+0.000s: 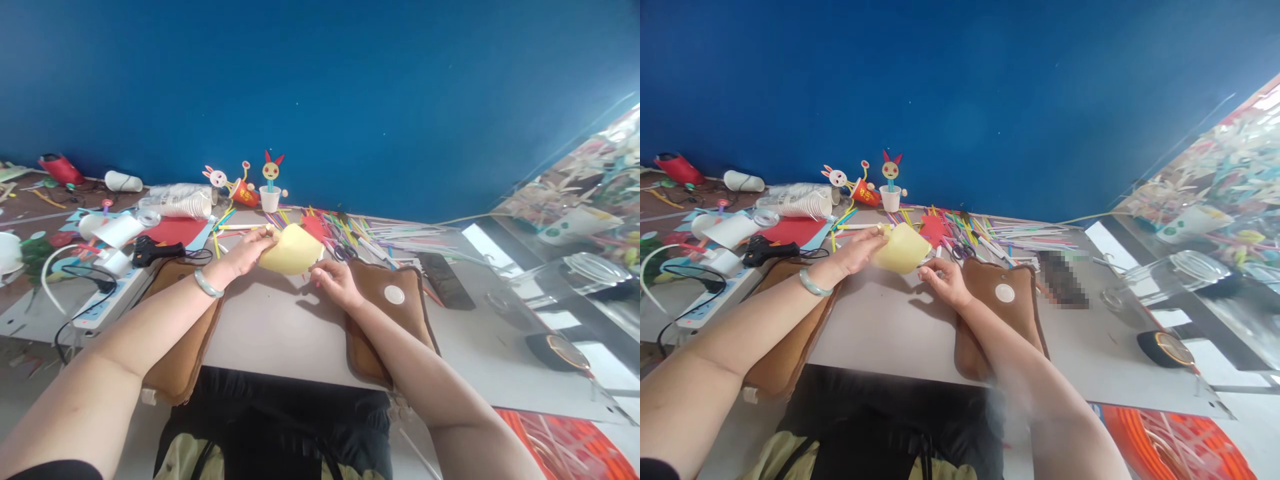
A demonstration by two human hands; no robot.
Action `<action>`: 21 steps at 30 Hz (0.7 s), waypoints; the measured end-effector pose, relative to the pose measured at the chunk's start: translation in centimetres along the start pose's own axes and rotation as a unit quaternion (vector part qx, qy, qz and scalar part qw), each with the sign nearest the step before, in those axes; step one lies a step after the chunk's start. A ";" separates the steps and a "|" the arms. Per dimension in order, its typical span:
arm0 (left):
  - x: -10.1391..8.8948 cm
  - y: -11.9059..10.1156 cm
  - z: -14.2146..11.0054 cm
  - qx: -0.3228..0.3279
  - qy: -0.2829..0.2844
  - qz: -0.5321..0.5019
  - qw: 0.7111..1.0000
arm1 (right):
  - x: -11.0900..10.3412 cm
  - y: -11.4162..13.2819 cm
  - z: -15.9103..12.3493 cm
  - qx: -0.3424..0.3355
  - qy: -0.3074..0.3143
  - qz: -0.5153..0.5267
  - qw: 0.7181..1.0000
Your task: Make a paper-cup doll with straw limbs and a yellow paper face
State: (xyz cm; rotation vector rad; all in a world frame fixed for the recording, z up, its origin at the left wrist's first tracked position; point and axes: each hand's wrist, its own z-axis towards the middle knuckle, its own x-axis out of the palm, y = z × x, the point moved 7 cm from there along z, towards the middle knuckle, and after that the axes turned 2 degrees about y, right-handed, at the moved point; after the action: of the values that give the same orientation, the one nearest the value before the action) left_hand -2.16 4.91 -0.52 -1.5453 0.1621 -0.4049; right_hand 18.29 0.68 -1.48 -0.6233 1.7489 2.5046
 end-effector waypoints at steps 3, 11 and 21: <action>0.9 0.5 -0.3 -0.043 0.065 0.016 0.997 | -1.4 0.2 0.1 0.006 -0.076 0.043 0.996; 4.2 2.4 -1.5 -0.054 0.229 0.202 0.951 | 0.6 2.0 0.2 -0.009 0.045 -0.039 0.998; 5.0 3.5 -1.5 -0.019 0.266 0.232 0.936 | 1.9 2.6 -0.5 -0.099 0.035 -0.145 0.984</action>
State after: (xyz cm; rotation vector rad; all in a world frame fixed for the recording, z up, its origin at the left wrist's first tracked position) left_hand 2.44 1.68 -3.28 -1.3483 0.9427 -0.4328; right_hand 16.06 -1.13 0.09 -0.9134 1.3204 2.4915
